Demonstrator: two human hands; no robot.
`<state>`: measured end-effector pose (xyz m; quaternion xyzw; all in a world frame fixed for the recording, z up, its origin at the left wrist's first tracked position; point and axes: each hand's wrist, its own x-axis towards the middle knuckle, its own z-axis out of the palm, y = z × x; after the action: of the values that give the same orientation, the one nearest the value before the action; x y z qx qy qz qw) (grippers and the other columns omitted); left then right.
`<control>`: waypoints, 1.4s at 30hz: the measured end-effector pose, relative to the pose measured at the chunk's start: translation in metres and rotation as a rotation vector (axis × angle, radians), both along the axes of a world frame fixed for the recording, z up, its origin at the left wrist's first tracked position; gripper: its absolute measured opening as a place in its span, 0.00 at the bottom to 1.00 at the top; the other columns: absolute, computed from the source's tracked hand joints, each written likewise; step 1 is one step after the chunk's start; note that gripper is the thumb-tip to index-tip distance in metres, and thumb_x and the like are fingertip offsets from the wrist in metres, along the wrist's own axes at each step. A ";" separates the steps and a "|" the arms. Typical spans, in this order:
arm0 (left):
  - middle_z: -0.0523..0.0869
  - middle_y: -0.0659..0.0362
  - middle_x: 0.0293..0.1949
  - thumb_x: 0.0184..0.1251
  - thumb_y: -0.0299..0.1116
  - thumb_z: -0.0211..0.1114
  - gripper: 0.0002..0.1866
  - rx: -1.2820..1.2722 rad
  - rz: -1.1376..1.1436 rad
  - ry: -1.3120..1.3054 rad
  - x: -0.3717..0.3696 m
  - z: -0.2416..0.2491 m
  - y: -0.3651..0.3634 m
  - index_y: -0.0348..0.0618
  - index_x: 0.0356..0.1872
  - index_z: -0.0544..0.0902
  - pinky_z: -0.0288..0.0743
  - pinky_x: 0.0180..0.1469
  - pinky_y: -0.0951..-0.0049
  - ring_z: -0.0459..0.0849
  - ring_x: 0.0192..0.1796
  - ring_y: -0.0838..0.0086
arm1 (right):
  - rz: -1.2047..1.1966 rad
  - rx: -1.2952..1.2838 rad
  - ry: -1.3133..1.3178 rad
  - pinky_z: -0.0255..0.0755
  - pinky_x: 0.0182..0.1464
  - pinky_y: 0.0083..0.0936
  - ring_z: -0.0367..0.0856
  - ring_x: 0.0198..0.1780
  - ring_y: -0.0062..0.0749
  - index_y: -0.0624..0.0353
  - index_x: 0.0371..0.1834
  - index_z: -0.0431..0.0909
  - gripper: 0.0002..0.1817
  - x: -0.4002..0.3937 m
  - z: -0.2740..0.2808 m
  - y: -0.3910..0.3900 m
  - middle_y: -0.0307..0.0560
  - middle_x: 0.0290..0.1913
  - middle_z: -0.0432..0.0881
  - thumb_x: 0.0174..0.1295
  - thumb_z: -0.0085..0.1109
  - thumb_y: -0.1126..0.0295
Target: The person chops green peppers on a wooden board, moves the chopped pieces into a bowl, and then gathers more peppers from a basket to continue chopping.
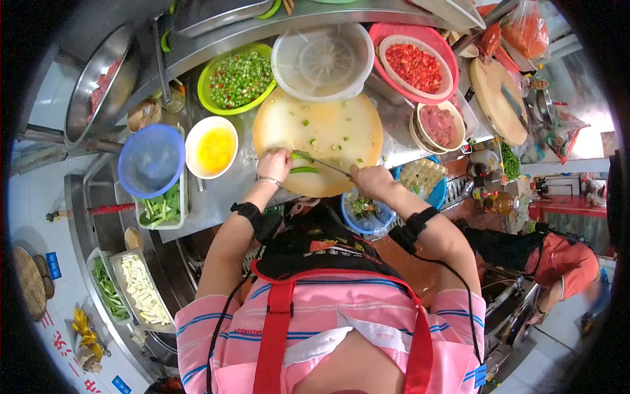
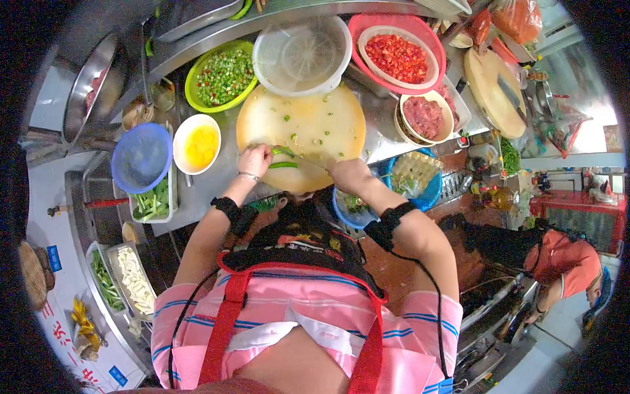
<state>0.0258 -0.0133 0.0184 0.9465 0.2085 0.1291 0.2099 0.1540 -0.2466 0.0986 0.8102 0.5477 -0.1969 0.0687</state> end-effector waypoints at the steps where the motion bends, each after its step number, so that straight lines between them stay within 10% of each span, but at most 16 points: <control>1: 0.81 0.53 0.26 0.48 0.32 0.61 0.03 0.004 -0.001 0.024 0.001 0.004 -0.001 0.45 0.22 0.78 0.74 0.38 0.61 0.80 0.32 0.58 | -0.010 -0.008 -0.006 0.74 0.26 0.39 0.81 0.26 0.45 0.60 0.37 0.69 0.09 -0.002 -0.008 -0.005 0.51 0.25 0.81 0.59 0.44 0.67; 25: 0.81 0.62 0.36 0.45 0.32 0.66 0.04 -0.050 -0.226 -0.168 -0.027 -0.003 0.003 0.47 0.23 0.81 0.71 0.43 0.64 0.77 0.41 0.63 | 0.163 -0.063 -0.032 0.73 0.26 0.37 0.81 0.26 0.42 0.56 0.38 0.71 0.09 0.007 0.026 -0.005 0.47 0.25 0.81 0.58 0.48 0.64; 42: 0.76 0.59 0.38 0.39 0.37 0.70 0.12 0.091 -0.087 -0.282 -0.012 -0.010 -0.047 0.47 0.27 0.80 0.70 0.44 0.63 0.75 0.41 0.61 | -0.359 0.320 0.123 0.70 0.25 0.47 0.78 0.23 0.55 0.57 0.39 0.67 0.13 -0.033 -0.017 -0.060 0.59 0.20 0.77 0.60 0.48 0.59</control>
<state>0.0141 -0.0599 0.0081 0.9355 0.1298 0.2610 0.1995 0.1210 -0.3064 0.0812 0.8816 0.4224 -0.1658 -0.1298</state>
